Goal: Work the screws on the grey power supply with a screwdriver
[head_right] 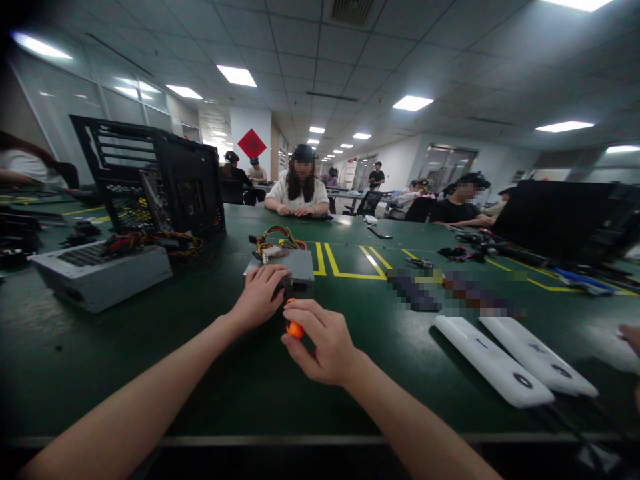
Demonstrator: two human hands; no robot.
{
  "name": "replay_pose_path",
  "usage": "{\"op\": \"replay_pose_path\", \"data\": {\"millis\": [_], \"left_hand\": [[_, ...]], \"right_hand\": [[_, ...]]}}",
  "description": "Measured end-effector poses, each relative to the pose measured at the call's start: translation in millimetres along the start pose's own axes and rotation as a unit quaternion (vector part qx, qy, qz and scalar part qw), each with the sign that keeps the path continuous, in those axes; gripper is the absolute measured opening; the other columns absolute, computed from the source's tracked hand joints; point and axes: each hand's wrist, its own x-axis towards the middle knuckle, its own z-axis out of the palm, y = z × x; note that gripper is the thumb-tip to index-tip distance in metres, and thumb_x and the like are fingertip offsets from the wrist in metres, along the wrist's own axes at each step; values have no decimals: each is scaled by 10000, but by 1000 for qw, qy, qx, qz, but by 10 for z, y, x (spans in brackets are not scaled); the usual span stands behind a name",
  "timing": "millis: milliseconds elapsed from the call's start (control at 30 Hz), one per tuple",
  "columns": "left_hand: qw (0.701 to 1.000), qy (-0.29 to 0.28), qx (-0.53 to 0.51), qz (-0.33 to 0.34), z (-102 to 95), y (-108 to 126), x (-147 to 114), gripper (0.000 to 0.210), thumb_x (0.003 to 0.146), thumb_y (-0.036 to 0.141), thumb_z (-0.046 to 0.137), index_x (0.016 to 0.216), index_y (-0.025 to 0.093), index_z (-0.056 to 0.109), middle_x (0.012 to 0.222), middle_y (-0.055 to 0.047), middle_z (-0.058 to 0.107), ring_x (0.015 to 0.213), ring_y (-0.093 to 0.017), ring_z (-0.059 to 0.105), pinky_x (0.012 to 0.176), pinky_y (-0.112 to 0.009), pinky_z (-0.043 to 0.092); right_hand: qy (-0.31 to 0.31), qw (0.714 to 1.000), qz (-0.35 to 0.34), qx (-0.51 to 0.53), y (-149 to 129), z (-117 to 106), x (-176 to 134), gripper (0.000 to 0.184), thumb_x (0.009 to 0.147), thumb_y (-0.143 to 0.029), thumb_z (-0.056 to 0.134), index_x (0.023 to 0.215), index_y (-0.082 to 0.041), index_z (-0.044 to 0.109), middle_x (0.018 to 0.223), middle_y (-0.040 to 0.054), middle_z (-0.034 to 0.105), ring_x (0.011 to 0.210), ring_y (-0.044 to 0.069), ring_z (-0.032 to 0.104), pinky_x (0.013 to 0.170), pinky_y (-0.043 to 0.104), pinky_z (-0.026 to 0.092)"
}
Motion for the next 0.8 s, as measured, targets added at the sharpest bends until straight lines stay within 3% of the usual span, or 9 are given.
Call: {"op": "replay_pose_path", "data": {"millis": [133,333,567,800], "left_hand": [[1000,2,-3,1,2,-2,-1,366,780,158,456,1143,196,481,1191,-76,513,1127,-224,429,928,-388,298],[1000,7,-3,0,29,-12,6,359,779,160,463,1135,202,485,1188,-68,520,1123,-219,436,932,-386,289],[1000,0,-4,-3,2,-1,-3,372,778,156,461,1147,202,483,1198,-73,514,1133,-222,430,932,-388,297],[1000,-3,-3,-6,14,-5,7,376,778,160,461,1151,201,486,1198,-75,514,1131,-221,431,930,-393,300]], "right_hand": [[18,999,25,18,15,42,-18,267,805,-278,555,1018,-189,422,996,111,584,855,184,609,670,294,524],[-59,998,-16,-6,8,26,-5,337,851,-227,440,1178,-149,422,1123,156,515,988,207,560,759,326,509],[12,1000,-1,5,20,69,-33,297,801,-236,554,1056,-179,412,1013,117,576,900,189,596,707,301,520],[-43,999,-15,-1,7,35,-3,356,841,-218,417,1190,-148,412,1111,144,514,984,207,554,762,334,506]]}}
